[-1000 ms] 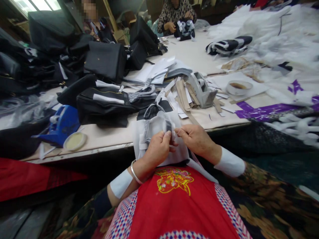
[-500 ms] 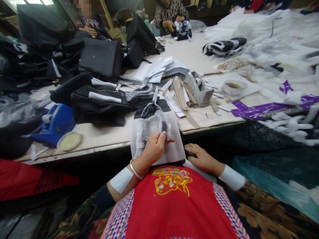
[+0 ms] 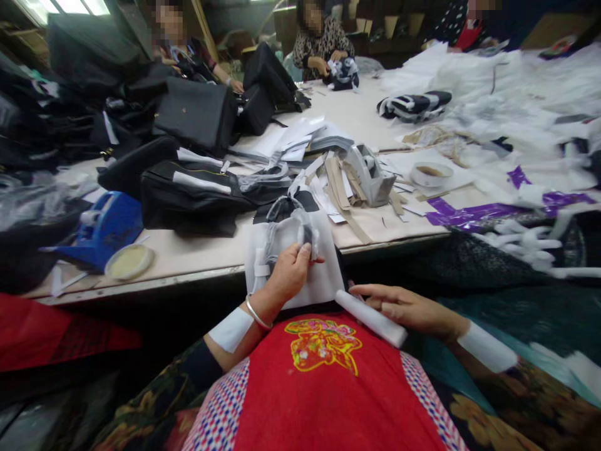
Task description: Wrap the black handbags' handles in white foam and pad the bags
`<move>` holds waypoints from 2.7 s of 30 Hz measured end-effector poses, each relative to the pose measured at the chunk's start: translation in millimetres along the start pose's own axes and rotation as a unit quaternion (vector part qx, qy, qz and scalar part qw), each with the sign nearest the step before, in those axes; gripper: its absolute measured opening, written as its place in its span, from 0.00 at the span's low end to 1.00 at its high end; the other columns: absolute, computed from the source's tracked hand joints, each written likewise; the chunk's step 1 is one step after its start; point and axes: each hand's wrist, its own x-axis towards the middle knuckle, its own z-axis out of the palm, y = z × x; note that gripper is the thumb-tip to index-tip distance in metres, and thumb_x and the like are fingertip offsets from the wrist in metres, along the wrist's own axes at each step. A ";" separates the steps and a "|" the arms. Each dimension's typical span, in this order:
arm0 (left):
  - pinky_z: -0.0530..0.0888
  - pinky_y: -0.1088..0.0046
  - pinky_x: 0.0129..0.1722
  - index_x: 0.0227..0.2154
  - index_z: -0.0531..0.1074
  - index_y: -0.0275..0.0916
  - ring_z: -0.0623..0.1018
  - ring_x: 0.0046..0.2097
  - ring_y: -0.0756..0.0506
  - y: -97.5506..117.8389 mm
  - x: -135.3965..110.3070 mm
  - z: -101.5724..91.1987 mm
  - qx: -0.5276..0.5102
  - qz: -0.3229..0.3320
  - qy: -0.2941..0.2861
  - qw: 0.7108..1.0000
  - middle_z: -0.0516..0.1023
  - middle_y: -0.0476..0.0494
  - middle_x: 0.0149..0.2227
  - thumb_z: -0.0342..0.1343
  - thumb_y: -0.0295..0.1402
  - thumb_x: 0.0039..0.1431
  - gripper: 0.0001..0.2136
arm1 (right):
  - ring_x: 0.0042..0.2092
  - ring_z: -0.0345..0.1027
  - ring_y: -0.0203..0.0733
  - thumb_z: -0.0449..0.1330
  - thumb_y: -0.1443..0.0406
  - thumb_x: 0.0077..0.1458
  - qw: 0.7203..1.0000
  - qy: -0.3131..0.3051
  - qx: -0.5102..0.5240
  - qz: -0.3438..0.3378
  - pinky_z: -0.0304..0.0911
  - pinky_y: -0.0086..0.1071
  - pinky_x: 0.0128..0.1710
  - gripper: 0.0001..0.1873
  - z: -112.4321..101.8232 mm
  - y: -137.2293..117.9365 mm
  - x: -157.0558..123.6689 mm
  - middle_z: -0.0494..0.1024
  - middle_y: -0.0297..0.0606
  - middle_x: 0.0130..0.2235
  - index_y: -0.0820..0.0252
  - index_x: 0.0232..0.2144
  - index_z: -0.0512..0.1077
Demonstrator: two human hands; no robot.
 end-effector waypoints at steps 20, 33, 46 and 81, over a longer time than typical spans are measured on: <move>0.70 0.62 0.42 0.28 0.68 0.37 0.72 0.36 0.43 -6.2 -20.1 17.0 0.238 0.063 0.060 0.967 0.72 0.40 0.32 0.44 0.32 0.65 0.12 | 0.28 0.60 0.37 0.60 0.52 0.55 0.950 0.240 -0.156 -0.129 0.57 0.30 0.28 0.19 39.3 -13.9 89.0 0.72 0.35 0.27 0.63 0.27 0.73; 0.68 0.62 0.55 0.32 0.72 0.38 0.74 0.44 0.43 -10.9 -32.3 1.0 0.202 0.083 0.005 0.976 0.77 0.40 0.37 0.36 0.34 0.68 0.19 | 0.21 0.54 0.29 0.67 0.49 0.50 0.986 0.143 0.061 -0.065 0.49 0.25 0.21 0.22 49.4 -20.1 99.6 0.68 0.29 0.21 0.63 0.30 0.74; 0.72 0.63 0.46 0.38 0.72 0.35 0.74 0.42 0.42 -2.6 -33.5 -0.3 0.074 0.005 -0.050 0.996 0.76 0.40 0.38 0.44 0.46 0.66 0.19 | 0.12 0.55 0.30 0.66 0.42 0.45 0.975 0.224 -0.009 -0.003 0.46 0.24 0.12 0.29 47.0 -13.7 106.3 0.67 0.29 0.12 0.59 0.20 0.63; 0.67 0.73 0.22 0.33 0.66 0.38 0.70 0.23 0.49 4.8 -24.8 -21.4 -0.029 -0.122 -0.066 0.990 0.71 0.50 0.23 0.46 0.55 0.63 0.22 | 0.44 0.73 0.52 0.60 0.56 0.55 0.681 0.448 -0.579 0.027 0.61 0.37 0.42 0.18 -98.2 -53.7 89.5 0.80 0.50 0.42 0.62 0.43 0.75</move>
